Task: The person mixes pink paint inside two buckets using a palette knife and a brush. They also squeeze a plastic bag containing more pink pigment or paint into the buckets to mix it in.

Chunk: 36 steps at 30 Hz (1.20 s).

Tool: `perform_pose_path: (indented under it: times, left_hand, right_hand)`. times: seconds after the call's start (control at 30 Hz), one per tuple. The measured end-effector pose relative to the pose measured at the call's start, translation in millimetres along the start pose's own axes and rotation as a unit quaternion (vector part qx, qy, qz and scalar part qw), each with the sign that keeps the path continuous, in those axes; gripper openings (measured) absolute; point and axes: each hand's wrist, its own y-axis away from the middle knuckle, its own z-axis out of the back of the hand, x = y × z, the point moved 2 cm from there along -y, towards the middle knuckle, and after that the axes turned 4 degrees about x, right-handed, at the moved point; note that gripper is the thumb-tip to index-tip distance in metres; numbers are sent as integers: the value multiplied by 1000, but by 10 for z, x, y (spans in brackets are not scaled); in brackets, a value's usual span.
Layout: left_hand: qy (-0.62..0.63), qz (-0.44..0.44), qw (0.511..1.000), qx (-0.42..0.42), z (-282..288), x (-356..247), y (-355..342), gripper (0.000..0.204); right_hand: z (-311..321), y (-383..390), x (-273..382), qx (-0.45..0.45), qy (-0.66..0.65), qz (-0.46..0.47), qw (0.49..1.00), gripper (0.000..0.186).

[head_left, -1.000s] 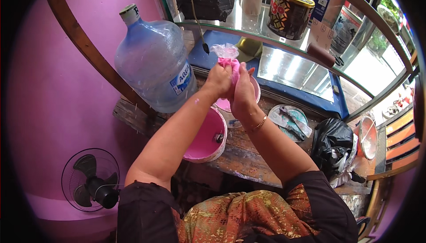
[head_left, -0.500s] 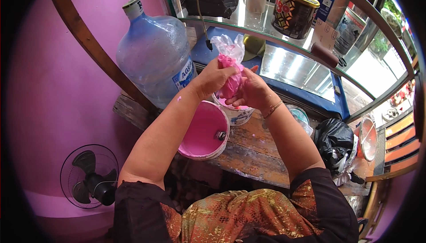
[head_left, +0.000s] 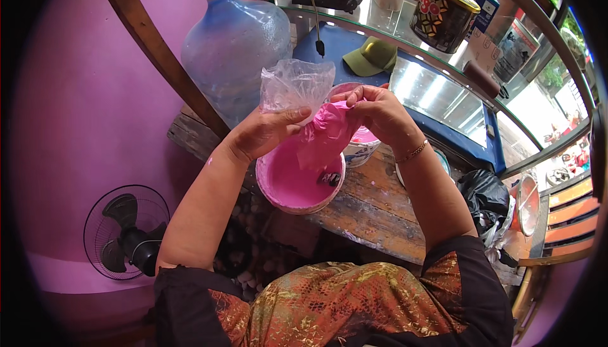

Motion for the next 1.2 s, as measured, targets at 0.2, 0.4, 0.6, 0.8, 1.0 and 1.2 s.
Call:
perform_pose_path:
  times: [0.2, 0.4, 0.6, 0.8, 1.0, 1.2]
  left_hand:
    - [-80, -26, 995, -58, 80, 89, 221, 47]
    - [-164, -50, 980, -104, 188, 178, 339, 50]
    - [-225, -107, 956, -153, 96, 159, 302, 51]
    - [-318, -108, 927, -166, 25, 135, 295, 46]
    - [-357, -127, 912, -158, 43, 240, 274, 31]
    - [-478, -116, 846, -207, 27, 262, 323, 23]
  right_hand:
    - [-108, 18, -183, -20, 85, -8, 996, 15]
    - [-343, 10, -134, -25, 222, 96, 970, 12]
    - [-628, 92, -55, -47, 275, 182, 943, 14]
    - [-760, 138, -36, -29, 239, 203, 949, 11]
    - [-786, 114, -105, -76, 315, 225, 919, 10]
    - [-683, 153, -112, -98, 496, 168, 846, 15]
